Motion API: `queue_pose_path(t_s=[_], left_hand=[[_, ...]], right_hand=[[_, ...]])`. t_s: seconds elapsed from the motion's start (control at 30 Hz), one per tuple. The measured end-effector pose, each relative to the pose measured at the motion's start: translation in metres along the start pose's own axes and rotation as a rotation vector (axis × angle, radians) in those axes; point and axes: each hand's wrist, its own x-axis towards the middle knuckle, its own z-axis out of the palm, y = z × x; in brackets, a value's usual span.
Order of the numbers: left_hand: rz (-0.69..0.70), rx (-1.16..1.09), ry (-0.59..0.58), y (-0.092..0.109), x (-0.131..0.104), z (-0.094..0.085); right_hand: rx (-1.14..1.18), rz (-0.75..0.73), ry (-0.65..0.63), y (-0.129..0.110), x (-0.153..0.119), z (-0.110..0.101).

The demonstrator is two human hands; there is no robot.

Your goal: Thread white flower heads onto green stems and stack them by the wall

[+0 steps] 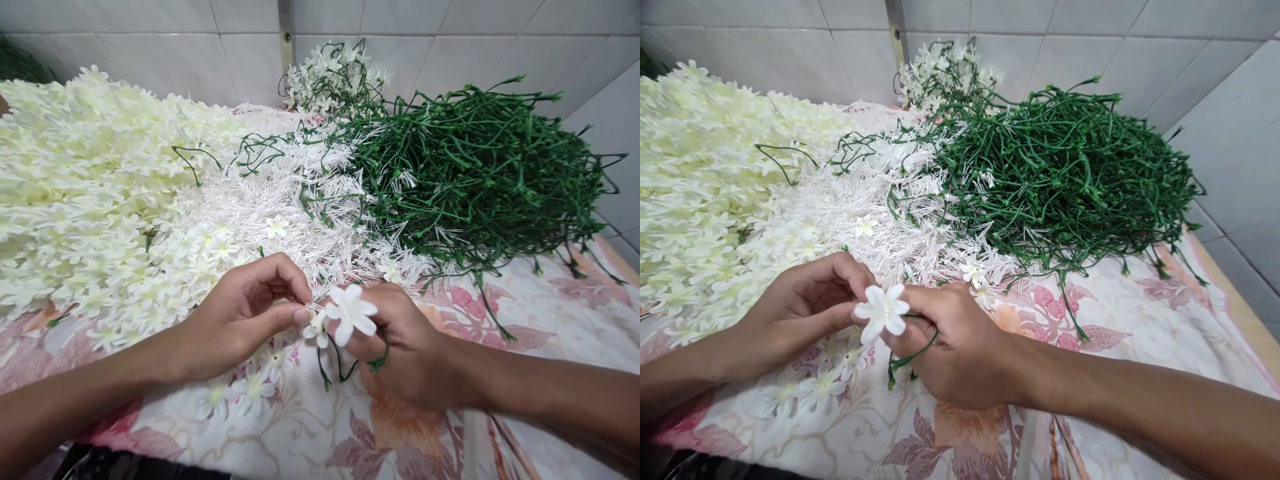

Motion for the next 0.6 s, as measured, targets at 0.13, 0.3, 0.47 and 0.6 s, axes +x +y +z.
queue_pose_path(t_s=[0.13,0.3,0.47,0.6], left_hand=[[-0.024,-0.061,-0.011,0.001,0.000,0.000],[-0.071,-0.179,-0.007,0.003,0.002,-0.007],[-0.141,-0.307,0.063,0.005,0.005,-0.012],[-0.173,-0.391,0.054,0.004,0.006,-0.009]], right_hand=[[0.010,0.029,0.020,0.001,0.002,-0.001],[0.061,0.128,0.128,0.003,0.002,0.002],[0.113,0.102,0.099,0.004,0.003,0.002],[0.084,0.050,0.056,0.002,0.004,-0.001]])
